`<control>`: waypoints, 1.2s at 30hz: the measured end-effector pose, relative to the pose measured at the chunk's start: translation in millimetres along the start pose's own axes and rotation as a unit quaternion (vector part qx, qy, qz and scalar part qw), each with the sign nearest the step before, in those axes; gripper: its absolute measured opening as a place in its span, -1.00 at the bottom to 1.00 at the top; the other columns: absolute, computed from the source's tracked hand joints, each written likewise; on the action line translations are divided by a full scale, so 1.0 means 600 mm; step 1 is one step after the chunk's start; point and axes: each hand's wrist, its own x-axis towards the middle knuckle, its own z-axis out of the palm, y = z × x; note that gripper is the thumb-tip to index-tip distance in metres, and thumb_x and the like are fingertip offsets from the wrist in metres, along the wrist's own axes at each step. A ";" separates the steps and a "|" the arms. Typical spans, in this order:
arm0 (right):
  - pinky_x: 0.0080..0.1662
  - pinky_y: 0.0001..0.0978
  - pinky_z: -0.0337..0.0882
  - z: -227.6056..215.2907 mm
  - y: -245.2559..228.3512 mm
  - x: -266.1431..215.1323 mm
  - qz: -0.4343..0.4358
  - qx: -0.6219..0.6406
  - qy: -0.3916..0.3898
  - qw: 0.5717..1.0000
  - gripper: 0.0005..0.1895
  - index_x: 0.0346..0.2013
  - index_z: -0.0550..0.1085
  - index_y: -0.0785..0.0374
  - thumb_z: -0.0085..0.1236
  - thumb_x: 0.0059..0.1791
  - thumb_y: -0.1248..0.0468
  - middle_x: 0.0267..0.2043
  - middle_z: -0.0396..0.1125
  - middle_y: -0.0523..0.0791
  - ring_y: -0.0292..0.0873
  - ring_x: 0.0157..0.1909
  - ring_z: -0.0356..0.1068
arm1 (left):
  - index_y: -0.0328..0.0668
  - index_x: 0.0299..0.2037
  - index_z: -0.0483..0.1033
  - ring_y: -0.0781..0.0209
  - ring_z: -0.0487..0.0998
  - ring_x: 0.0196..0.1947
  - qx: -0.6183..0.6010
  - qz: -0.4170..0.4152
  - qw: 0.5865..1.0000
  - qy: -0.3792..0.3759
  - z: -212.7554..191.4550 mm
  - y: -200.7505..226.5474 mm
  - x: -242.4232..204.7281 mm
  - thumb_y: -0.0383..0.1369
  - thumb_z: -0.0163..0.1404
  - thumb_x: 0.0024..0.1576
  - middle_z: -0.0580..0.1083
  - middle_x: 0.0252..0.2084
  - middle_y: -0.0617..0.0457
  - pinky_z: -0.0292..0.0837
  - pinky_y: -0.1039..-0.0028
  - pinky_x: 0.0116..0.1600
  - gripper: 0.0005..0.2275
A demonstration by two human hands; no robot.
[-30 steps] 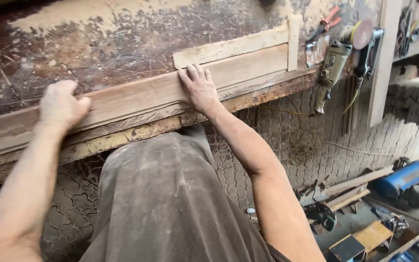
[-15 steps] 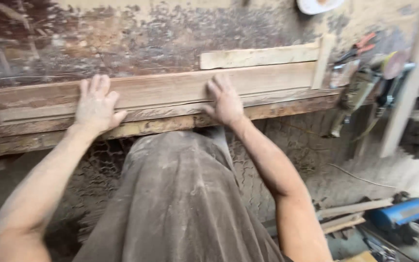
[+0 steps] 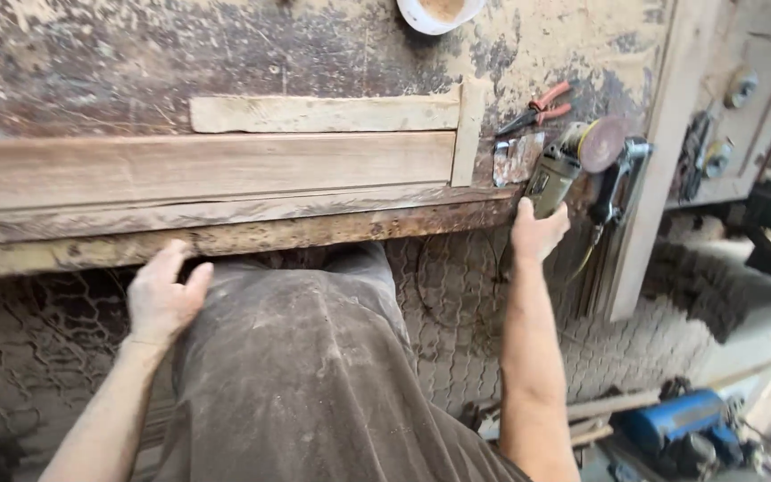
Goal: Applying glue to wood planks and then sanding the surfaces using a power sander.
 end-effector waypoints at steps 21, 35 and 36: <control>-0.11 -0.27 0.51 -0.161 -0.235 -0.135 0.073 0.559 -0.496 0.660 -0.27 0.07 0.39 0.29 0.37 -0.23 -0.07 -0.15 0.38 -0.14 -0.18 -0.15 0.42 | -0.36 0.14 0.36 -0.11 0.54 0.06 -0.283 0.080 0.847 -0.444 0.264 0.418 0.053 -0.17 0.33 -0.13 0.53 0.02 -0.25 0.44 0.21 0.15 -0.33; 0.10 -0.30 0.45 -0.096 -0.531 -0.402 0.059 0.615 -0.640 0.457 -0.39 0.12 0.39 0.33 0.42 -0.13 0.20 -0.03 0.40 -0.09 -0.23 -0.01 0.40 | -0.36 0.14 0.38 0.02 0.60 -0.16 -0.258 -0.145 0.954 -0.037 0.035 0.195 -0.127 -0.17 0.14 0.10 0.57 -0.11 -0.16 0.48 0.31 -0.06 -0.50; 0.10 -0.30 0.45 -0.088 -0.534 -0.406 0.062 0.616 -0.645 0.448 -0.39 0.12 0.39 0.33 0.42 -0.13 0.20 -0.03 0.40 -0.09 -0.23 -0.01 0.40 | -0.36 0.14 0.38 0.02 0.60 -0.16 -0.250 -0.153 0.956 -0.034 0.039 0.202 -0.123 -0.17 0.14 0.10 0.57 -0.11 -0.16 0.48 0.31 -0.06 -0.50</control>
